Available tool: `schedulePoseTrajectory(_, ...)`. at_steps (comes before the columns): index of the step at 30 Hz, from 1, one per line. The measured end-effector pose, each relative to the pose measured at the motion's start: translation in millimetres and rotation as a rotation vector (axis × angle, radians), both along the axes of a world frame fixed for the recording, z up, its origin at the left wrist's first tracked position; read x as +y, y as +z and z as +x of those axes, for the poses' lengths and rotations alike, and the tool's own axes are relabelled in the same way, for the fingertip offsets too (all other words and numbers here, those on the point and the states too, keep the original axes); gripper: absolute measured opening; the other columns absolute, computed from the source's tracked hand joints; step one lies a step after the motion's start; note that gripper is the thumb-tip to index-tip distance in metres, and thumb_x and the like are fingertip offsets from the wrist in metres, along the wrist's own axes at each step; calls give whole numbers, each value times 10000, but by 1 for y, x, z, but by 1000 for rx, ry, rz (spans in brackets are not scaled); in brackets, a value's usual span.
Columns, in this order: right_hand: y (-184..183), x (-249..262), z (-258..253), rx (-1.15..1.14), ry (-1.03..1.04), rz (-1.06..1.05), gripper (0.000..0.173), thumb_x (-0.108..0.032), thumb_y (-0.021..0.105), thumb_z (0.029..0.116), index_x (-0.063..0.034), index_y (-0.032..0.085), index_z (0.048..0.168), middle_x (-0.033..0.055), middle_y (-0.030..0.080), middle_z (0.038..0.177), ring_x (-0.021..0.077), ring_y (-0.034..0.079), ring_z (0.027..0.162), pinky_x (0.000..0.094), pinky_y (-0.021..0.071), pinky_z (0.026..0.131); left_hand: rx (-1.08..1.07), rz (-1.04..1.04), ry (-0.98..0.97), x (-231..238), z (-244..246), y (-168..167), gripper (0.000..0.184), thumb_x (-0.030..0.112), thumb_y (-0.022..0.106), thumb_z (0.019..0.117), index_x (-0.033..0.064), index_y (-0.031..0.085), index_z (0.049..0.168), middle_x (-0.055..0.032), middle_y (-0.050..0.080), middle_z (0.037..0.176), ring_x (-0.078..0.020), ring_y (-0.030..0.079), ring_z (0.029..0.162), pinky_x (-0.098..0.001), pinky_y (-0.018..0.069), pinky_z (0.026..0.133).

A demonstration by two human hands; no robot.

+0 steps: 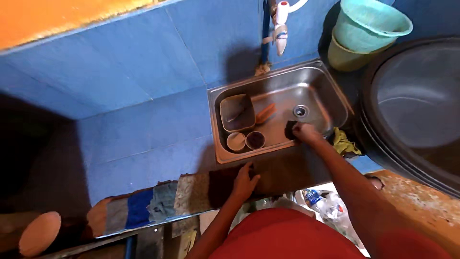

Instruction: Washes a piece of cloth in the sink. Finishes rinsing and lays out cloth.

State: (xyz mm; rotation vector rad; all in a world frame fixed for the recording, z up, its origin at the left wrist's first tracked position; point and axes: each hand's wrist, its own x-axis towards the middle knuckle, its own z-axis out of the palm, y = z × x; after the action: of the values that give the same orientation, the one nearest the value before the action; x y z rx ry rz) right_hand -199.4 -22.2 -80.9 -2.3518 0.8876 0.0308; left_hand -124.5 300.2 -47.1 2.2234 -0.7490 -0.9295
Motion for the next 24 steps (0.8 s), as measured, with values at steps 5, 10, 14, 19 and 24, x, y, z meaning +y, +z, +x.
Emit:
schedulePoseTrajectory(5,-6,-7,50,416,60,150,505,-345,676,995,94,644,1243,315,601,1336,456,554,1301,634,410,1092,23,37,26,-5,3,3,641,243,640,1019,24,375,1560,-238,541,1450,-340,569,1306,-477,465,1099)
schedulePoseTrajectory(10,-28,-13,65,489,150,101,408,-170,560,1036,103,582,1338,309,542,1429,463,503,1362,628,398,1118,40,87,-2,-10,10,14,608,260,623,1032,25,402,1548,-222,608,1370,-331,609,1257,-489,478,1092)
schedulePoseTrajectory(14,-33,-65,48,146,-48,370,398,-251,630,1027,46,623,1292,308,627,1276,454,610,1189,638,458,1032,-137,190,52,-27,30,38,593,338,579,1055,39,424,1543,-208,599,1396,-350,596,1281,-522,468,1098)
schedulePoseTrajectory(19,24,-68,18,-281,-424,693,314,-194,541,1055,-4,553,1304,186,610,1190,221,623,943,398,543,842,-324,3,27,-94,81,48,496,303,601,1049,-9,541,1431,-249,618,1331,-381,631,1203,-536,501,1047)
schedulePoseTrajectory(24,45,-48,28,-544,-601,766,244,-114,486,1013,-8,559,1220,125,616,1086,188,657,878,388,592,795,-419,-121,-199,-210,135,20,440,233,605,1043,-38,567,1388,-295,570,1371,-455,542,1302,-567,435,1106)
